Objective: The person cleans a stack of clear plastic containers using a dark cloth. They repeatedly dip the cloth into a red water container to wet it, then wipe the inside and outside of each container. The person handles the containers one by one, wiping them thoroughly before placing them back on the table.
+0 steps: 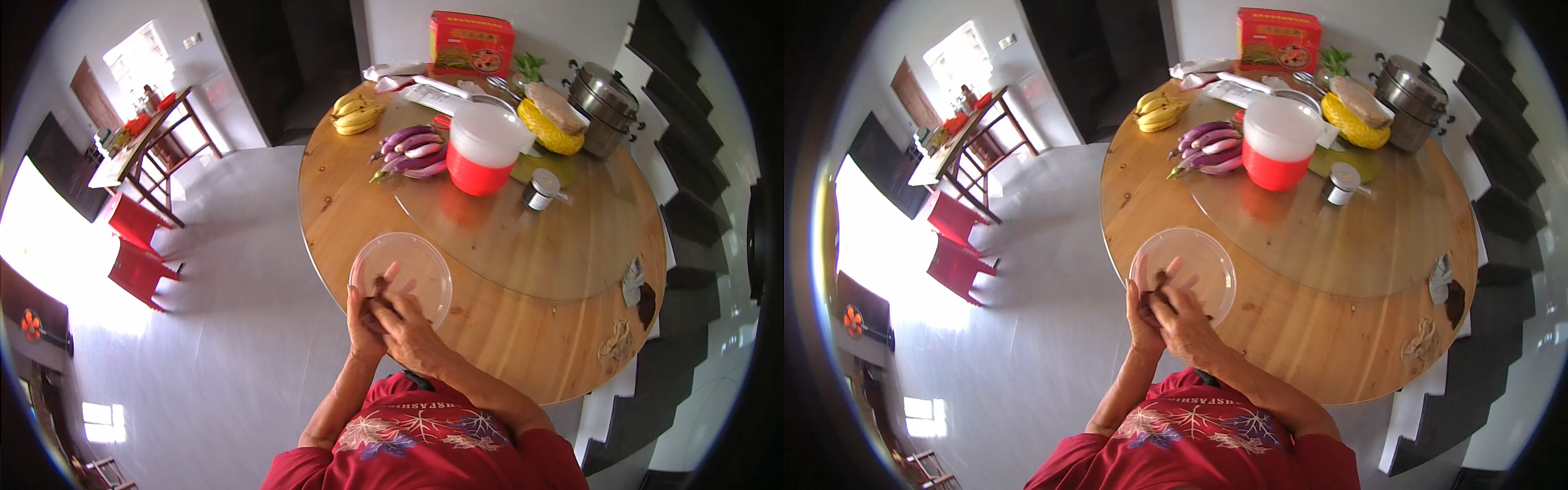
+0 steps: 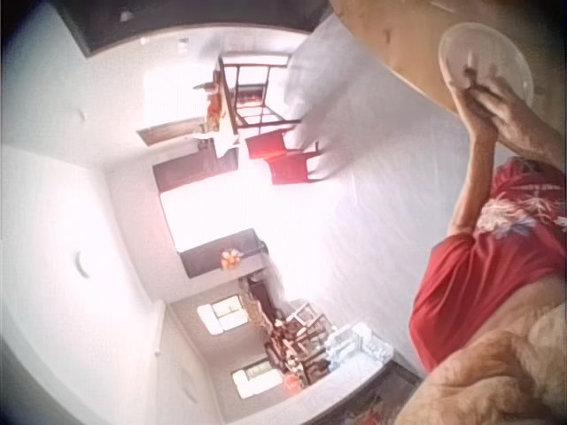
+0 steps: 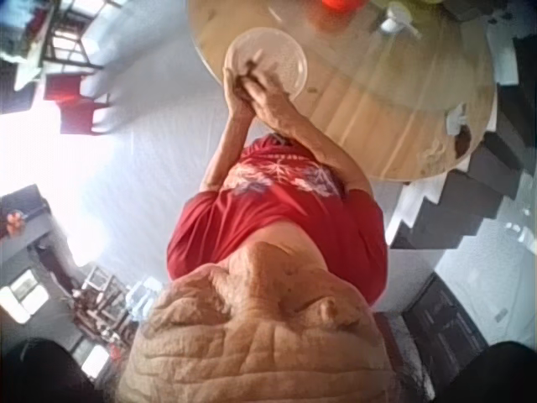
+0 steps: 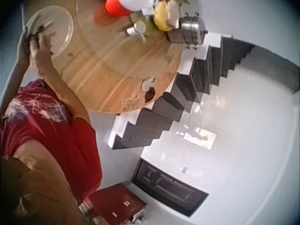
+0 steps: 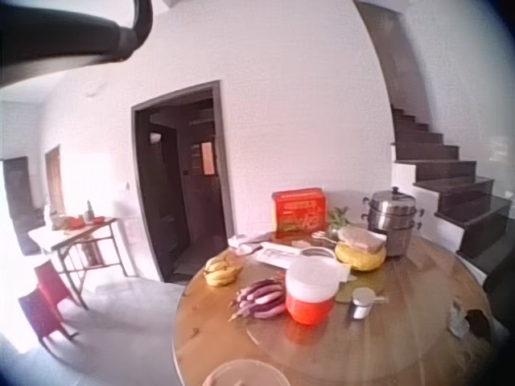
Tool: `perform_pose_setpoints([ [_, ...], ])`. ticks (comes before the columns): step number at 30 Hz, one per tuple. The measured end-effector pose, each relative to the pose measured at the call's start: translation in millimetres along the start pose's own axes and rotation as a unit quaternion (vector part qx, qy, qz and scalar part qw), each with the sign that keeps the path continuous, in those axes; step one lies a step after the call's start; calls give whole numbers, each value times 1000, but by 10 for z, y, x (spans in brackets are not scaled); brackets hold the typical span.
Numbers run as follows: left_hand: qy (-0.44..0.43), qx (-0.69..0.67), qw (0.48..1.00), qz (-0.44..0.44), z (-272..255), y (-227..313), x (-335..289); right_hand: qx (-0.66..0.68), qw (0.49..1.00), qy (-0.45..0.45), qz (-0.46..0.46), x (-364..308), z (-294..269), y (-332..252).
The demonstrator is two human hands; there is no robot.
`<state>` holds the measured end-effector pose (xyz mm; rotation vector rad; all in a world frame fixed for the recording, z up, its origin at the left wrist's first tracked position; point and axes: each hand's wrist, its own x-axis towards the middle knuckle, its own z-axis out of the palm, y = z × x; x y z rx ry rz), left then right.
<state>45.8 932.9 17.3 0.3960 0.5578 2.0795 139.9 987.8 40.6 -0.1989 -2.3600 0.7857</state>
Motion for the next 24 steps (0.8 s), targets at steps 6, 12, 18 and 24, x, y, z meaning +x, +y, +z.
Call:
perform_pose_setpoints([
  [6, -8, 88, 995, -51, 249, -16, -141, -86, 988, 122, 43, 479, -67, 313],
  [12, 35, 131, 990, 45, 62, -89, 62, -126, 992, 22, 10, 107, 38, 279],
  [18, 61, 77, 995, -4, -246, -16, 84, -153, 987, -45, -26, -325, -170, 266],
  [24, 148, 194, 970, -7, -317, 54, 93, -222, 962, 8, 158, -441, -591, 761],
])
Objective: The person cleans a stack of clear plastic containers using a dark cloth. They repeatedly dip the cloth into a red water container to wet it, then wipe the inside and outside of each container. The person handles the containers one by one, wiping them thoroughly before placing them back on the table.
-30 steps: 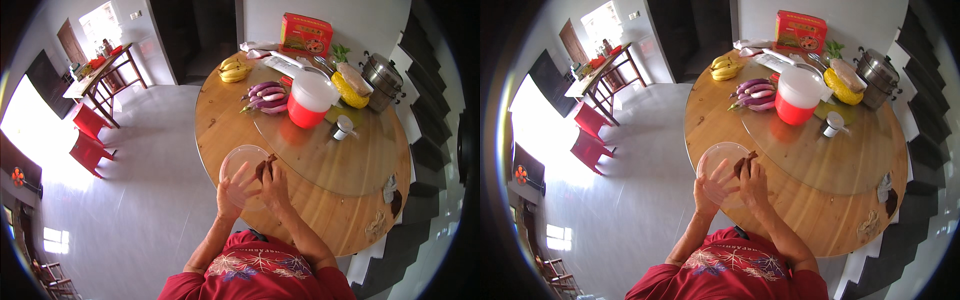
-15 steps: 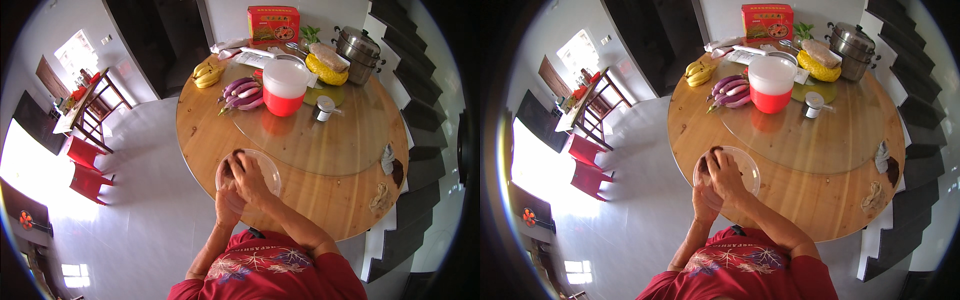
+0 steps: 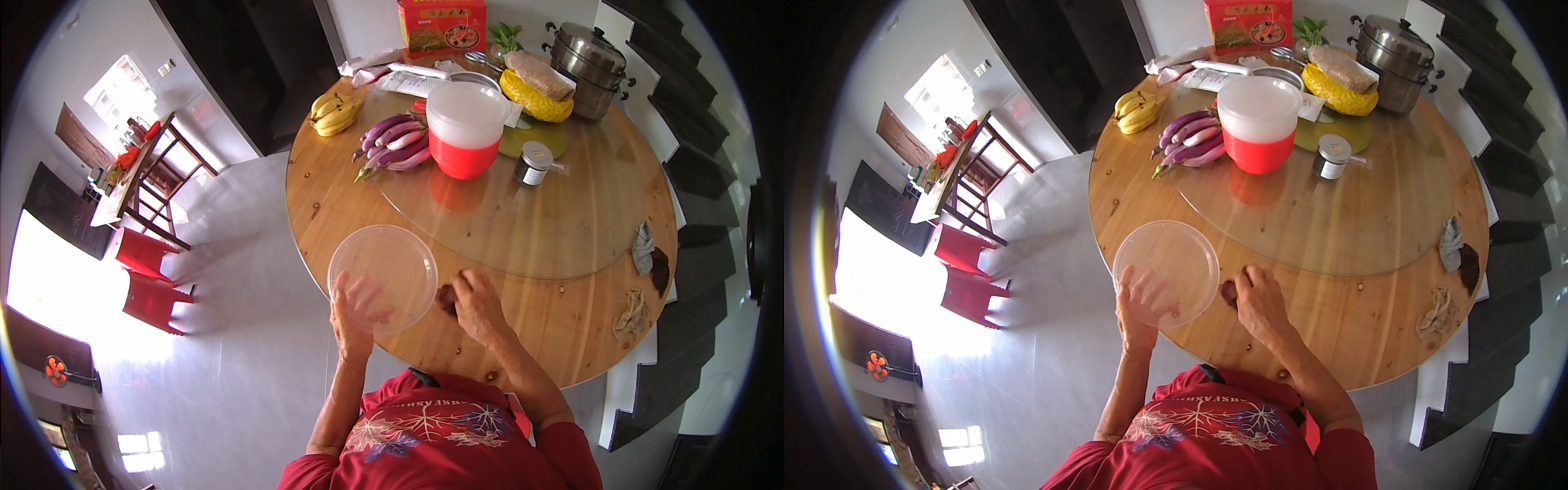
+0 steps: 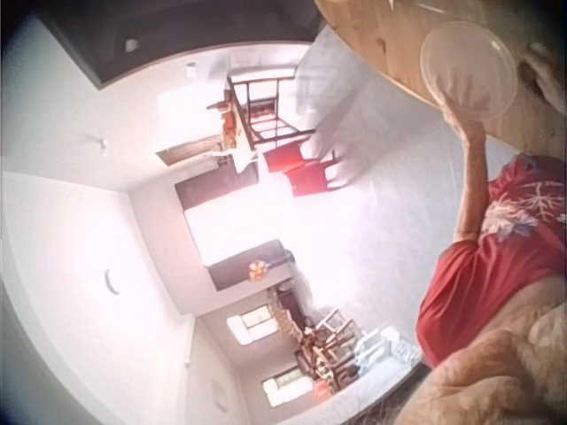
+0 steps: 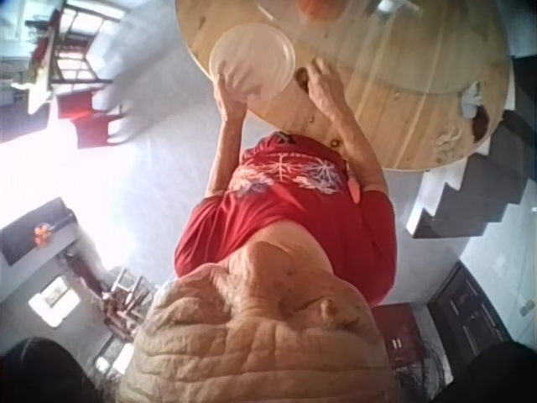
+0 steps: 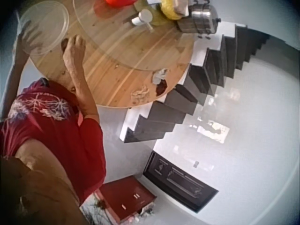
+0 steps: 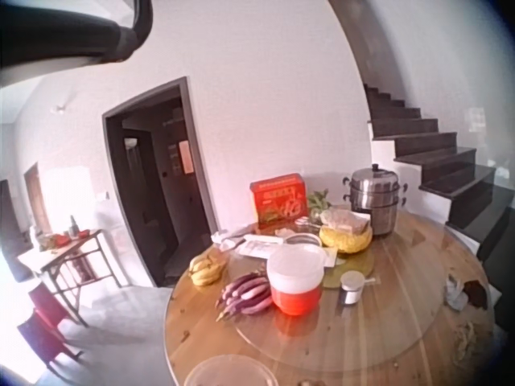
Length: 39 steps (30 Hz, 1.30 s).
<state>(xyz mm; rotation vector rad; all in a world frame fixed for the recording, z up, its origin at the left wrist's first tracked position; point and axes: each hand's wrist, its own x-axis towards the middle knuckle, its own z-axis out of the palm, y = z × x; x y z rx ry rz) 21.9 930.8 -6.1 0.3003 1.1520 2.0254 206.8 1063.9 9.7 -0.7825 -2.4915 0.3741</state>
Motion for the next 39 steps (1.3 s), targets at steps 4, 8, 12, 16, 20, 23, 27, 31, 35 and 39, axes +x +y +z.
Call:
perform_pose_setpoints([
  [4, 18, 29, 999, -24, 58, -146, -9, -31, 988, 152, 12, 363, -34, -107],
  [8, 59, 49, 996, 49, 77, -76, 38, 62, 987, 141, 52, 306, 106, 88],
  [12, 69, 103, 991, 49, -34, -53, 81, 482, 834, 96, 249, 255, -140, 3],
  [16, 23, 111, 993, 31, 154, -213, 10, 165, 958, 234, 33, 481, -157, -259],
  [20, -9, 62, 998, 2, 367, -205, -89, -66, 987, 146, 19, 417, 139, -339],
  [23, -8, 67, 998, 11, 328, -274, -79, -76, 990, 119, 6, 267, 174, -439],
  [27, 9, 110, 994, 7, 132, -446, -48, 80, 989, 46, -117, 28, 334, -575],
  [31, -13, 214, 975, 60, 132, -450, -76, 206, 974, 51, -80, 267, 374, -634],
  [35, -56, 194, 979, -2, 232, -270, -162, 144, 980, 113, -72, 615, 410, -510],
  [39, -32, 139, 990, -16, 189, -284, -163, -11, 990, 135, -37, 677, 440, -252],
])
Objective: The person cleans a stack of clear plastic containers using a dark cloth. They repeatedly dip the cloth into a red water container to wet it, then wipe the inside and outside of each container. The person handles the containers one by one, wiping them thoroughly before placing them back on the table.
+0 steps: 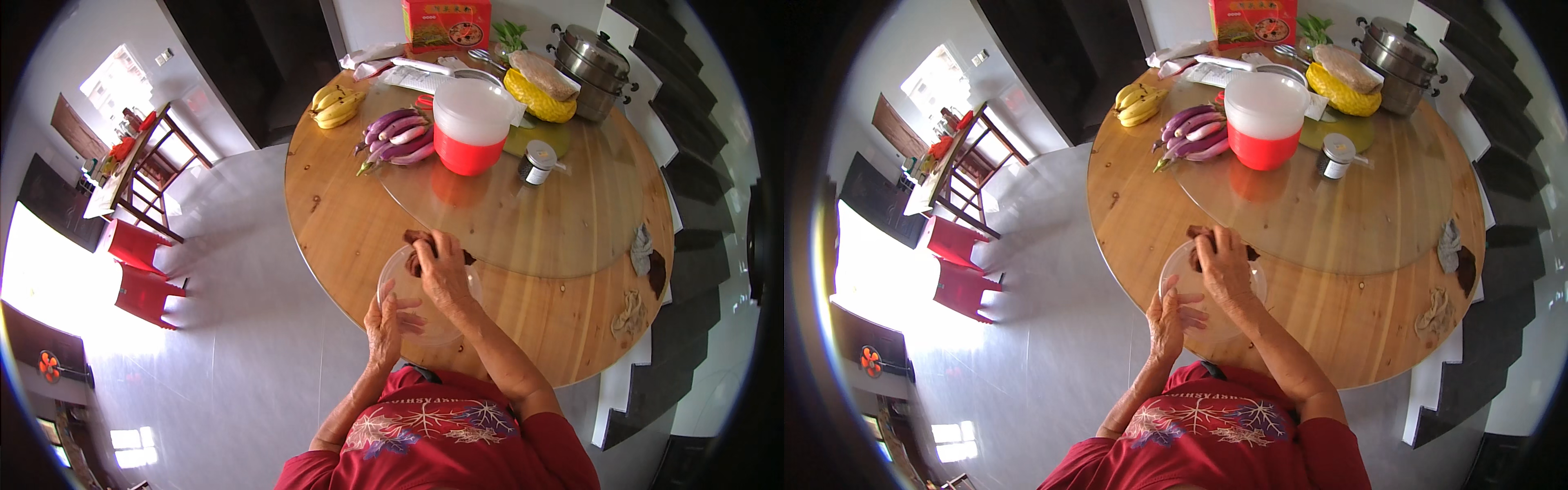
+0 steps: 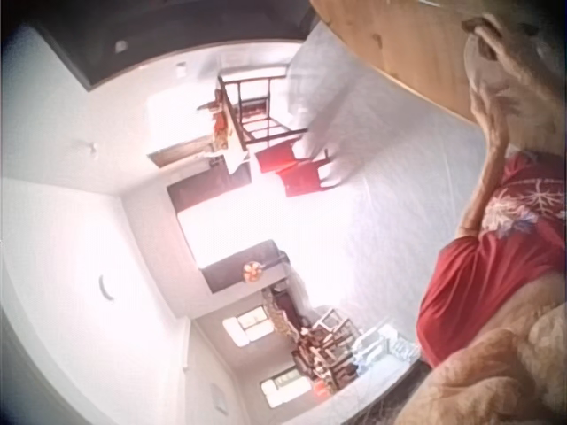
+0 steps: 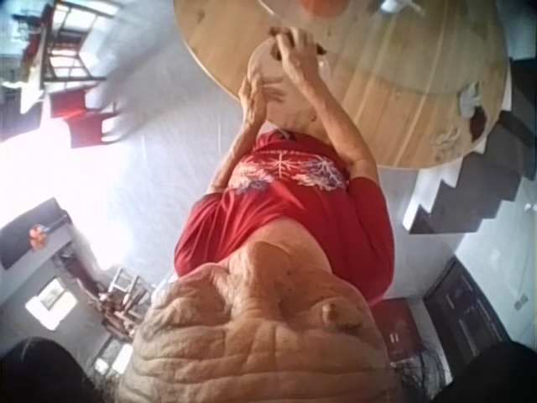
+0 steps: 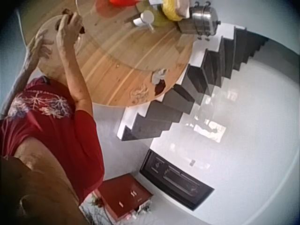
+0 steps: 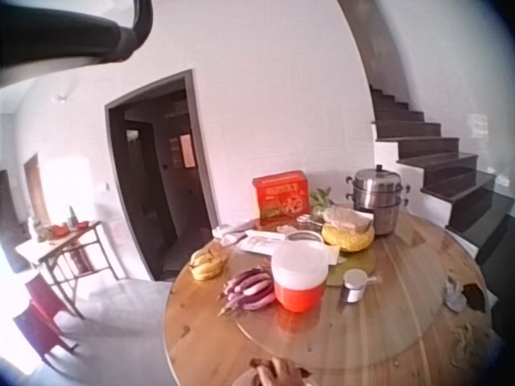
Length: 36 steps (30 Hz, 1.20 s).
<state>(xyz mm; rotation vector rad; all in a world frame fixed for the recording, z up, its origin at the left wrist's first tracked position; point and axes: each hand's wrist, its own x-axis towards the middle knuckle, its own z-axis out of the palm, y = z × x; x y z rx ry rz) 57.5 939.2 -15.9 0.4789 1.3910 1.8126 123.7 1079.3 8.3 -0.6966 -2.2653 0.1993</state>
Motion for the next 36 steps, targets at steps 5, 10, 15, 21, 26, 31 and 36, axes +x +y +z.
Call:
perform_pose_setpoints([
  [5, 72, 30, 995, 61, -34, -30, 115, -154, 987, -50, 6, -377, -77, 131],
  [10, 110, 24, 992, 51, -3, -158, 275, -14, 984, -177, -16, -703, -274, -274],
  [15, 154, 11, 987, 36, -65, -233, 535, 292, 916, -276, 17, -823, -643, -275],
  [21, 143, 93, 985, 37, -198, -416, 831, 181, 959, -123, 182, -1164, -653, 468],
  [26, 169, 216, 959, 71, -498, -662, 1018, 50, 968, -100, 223, -1429, -492, 833],
  [31, 190, 458, 864, 90, -637, -703, 1176, -39, 979, -35, 199, -1595, -242, 987],
  [36, 200, 634, 743, 77, -265, -433, 1190, -78, 980, -24, 180, -1583, -174, 944],
])
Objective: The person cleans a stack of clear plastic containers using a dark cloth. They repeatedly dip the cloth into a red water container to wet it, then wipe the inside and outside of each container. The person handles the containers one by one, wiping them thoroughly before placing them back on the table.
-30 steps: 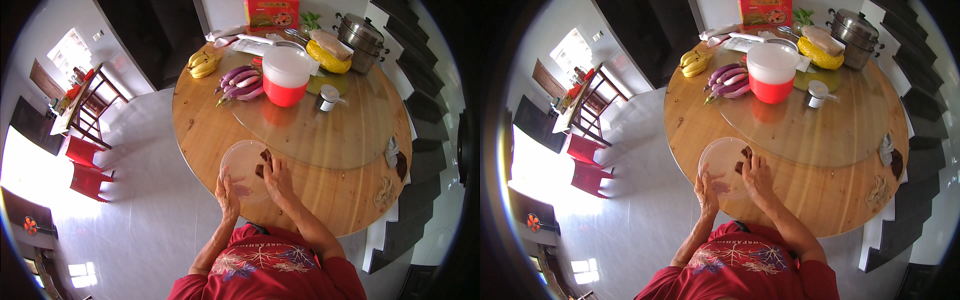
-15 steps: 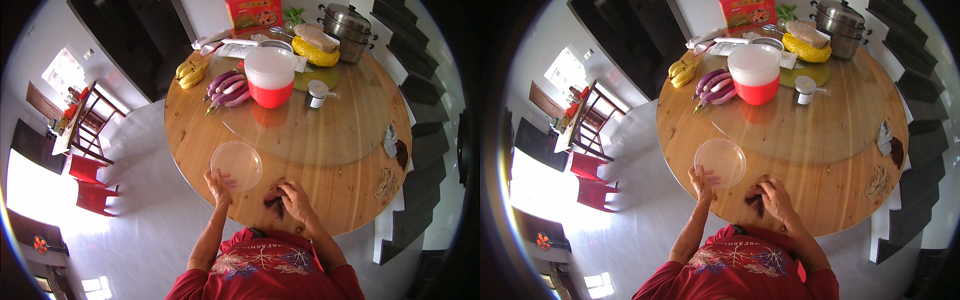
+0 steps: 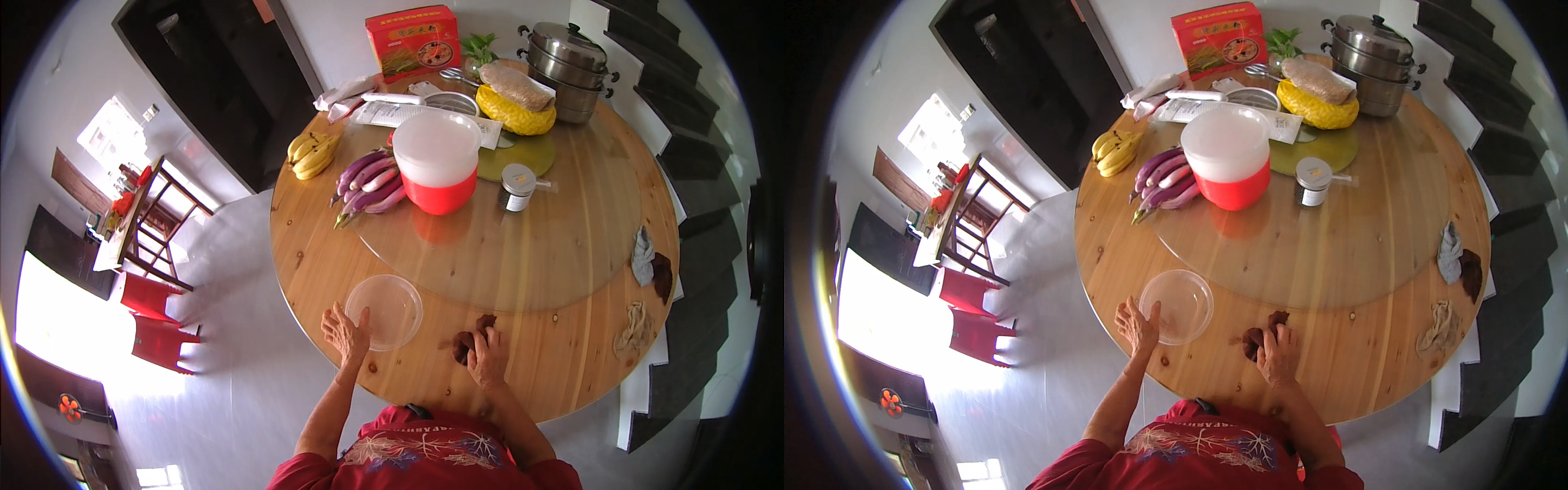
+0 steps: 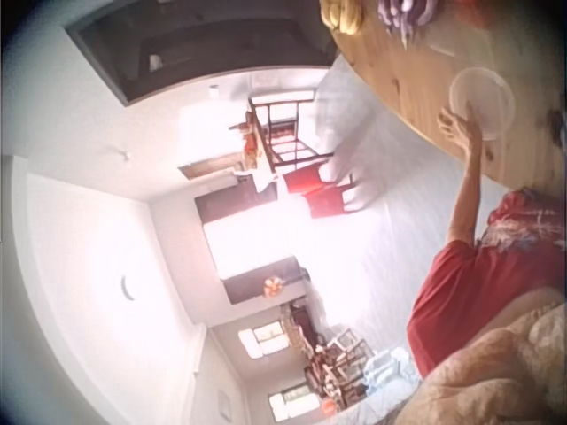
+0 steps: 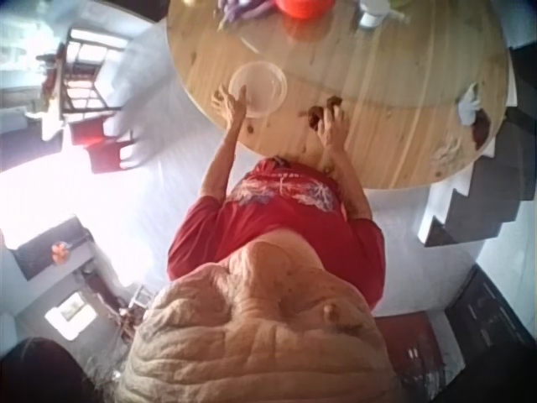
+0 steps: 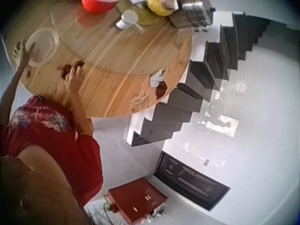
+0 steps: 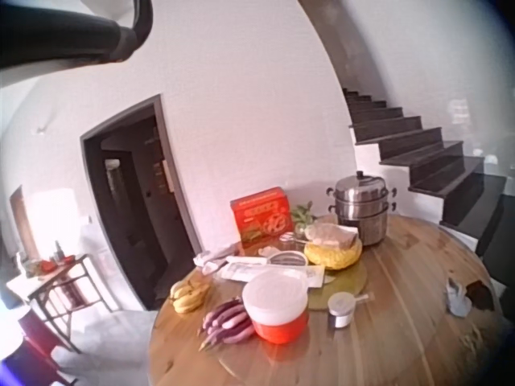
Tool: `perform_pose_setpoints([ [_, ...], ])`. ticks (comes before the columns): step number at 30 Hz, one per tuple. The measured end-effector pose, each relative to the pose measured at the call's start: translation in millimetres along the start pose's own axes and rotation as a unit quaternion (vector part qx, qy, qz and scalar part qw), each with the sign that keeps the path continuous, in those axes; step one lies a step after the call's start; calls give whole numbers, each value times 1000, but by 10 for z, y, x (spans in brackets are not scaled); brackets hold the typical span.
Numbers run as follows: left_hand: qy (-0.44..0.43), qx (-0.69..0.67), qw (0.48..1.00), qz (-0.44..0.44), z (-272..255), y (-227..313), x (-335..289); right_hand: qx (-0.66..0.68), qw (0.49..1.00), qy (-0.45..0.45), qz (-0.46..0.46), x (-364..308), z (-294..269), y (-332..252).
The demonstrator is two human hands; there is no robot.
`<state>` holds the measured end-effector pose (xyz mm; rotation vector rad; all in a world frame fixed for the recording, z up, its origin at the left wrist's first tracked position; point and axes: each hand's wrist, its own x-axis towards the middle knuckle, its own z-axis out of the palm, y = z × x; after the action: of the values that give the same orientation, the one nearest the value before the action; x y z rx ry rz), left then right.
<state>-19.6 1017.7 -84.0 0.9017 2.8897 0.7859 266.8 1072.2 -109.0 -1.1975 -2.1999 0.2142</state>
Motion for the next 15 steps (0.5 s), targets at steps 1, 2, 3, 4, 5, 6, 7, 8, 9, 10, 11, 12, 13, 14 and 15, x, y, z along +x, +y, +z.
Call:
perform_pose_setpoints([
  [1, 25, 9, 999, 18, 22, 48, 48, 2, 1000, 4, -1, 11, 0, 1],
  [2, 34, -9, 998, 59, 16, 134, 128, 5, 1000, 5, -4, 22, -9, -12],
  [3, 43, -28, 993, 102, -11, 313, 271, 6, 1000, 8, -5, 25, -9, -6],
  [4, 51, -47, 987, 145, -43, 509, 418, 2, 1000, 5, 2, 2, 22, 14],
  [5, 54, -71, 978, 190, -88, 719, 556, 10, 1000, 4, 7, 9, 19, 3],
  [6, 57, -96, 965, 236, -137, 957, 687, 19, 1000, 3, 12, 26, -14, -23],
  [7, 74, -99, 951, 284, -179, 1211, 812, 27, 999, 4, 19, 35, -26, -30],
  [8, 92, -102, 934, 331, -217, 1454, 929, 23, 1000, 8, 16, 28, -4, -17],
  [9, 92, -100, 921, 365, -228, 1697, 1053, 23, 1000, 6, 17, 41, -3, -11],
  [10, 94, -96, 908, 397, -260, 1923, 1167, 26, 1000, 3, 16, 59, -36, -28],
  [11, 95, -92, 893, 430, -261, 2113, 1255, 27, 999, 0, 16, 73, -71, -43],
  [12, 106, -62, 883, 453, -241, 2275, 1316, 24, 999, -4, 21, 88, -96, -52],
  [13, 118, -33, 871, 475, -219, 2412, 1365, 16, 1000, -3, 21, 80, -70, -35],
  [14, 129, -2, 859, 496, -193, 2517, 1402, 9, 1000, -3, 21, 59, -51, -28],
  [15, 101, 13, 858, 503, -181, 2576, 1455, 2, 1000, -4, 20, 51, -36, -21],
])
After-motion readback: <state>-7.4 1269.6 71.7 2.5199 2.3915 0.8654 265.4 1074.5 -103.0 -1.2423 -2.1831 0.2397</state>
